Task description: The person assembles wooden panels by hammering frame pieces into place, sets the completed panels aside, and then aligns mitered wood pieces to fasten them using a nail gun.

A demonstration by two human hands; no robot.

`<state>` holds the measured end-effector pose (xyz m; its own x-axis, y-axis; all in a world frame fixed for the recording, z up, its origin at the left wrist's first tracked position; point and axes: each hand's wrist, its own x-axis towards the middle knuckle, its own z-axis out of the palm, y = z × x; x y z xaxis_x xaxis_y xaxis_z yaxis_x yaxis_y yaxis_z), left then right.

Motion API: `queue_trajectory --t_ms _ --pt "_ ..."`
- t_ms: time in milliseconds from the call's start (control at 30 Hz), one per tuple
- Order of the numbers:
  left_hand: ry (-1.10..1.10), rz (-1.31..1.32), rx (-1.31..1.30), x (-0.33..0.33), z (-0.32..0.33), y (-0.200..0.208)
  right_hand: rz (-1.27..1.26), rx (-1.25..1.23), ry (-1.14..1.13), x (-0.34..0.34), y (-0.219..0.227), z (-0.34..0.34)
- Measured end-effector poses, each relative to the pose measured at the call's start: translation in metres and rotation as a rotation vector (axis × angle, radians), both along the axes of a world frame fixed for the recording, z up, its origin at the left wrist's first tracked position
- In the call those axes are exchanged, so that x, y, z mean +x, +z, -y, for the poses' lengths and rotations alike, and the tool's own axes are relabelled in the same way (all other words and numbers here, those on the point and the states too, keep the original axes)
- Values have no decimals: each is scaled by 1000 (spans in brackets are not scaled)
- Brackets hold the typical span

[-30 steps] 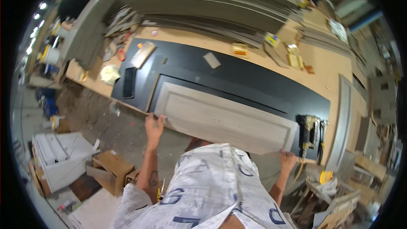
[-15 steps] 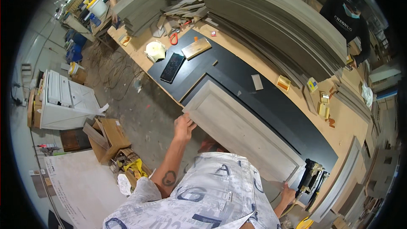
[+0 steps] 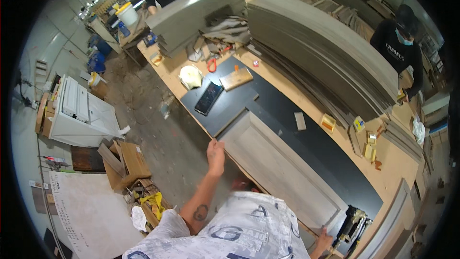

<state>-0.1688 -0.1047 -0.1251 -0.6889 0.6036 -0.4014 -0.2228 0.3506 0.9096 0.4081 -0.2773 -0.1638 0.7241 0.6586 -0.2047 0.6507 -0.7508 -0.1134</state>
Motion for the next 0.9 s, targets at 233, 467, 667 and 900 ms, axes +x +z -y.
queue_trajectory --t_ms 233,467,667,900 --pt "-364 -1069 1 -23 3 -28 -40 122 -22 21 -31 37" --pt "-466 -883 -54 0 -2 -14 -122 178 20 18 -32 68" --pt "-553 -950 -46 -42 1 -41 -112 354 -163 -47 22 16" --pt "-564 -790 43 -52 -44 61 -125 404 -301 -40 127 -22"
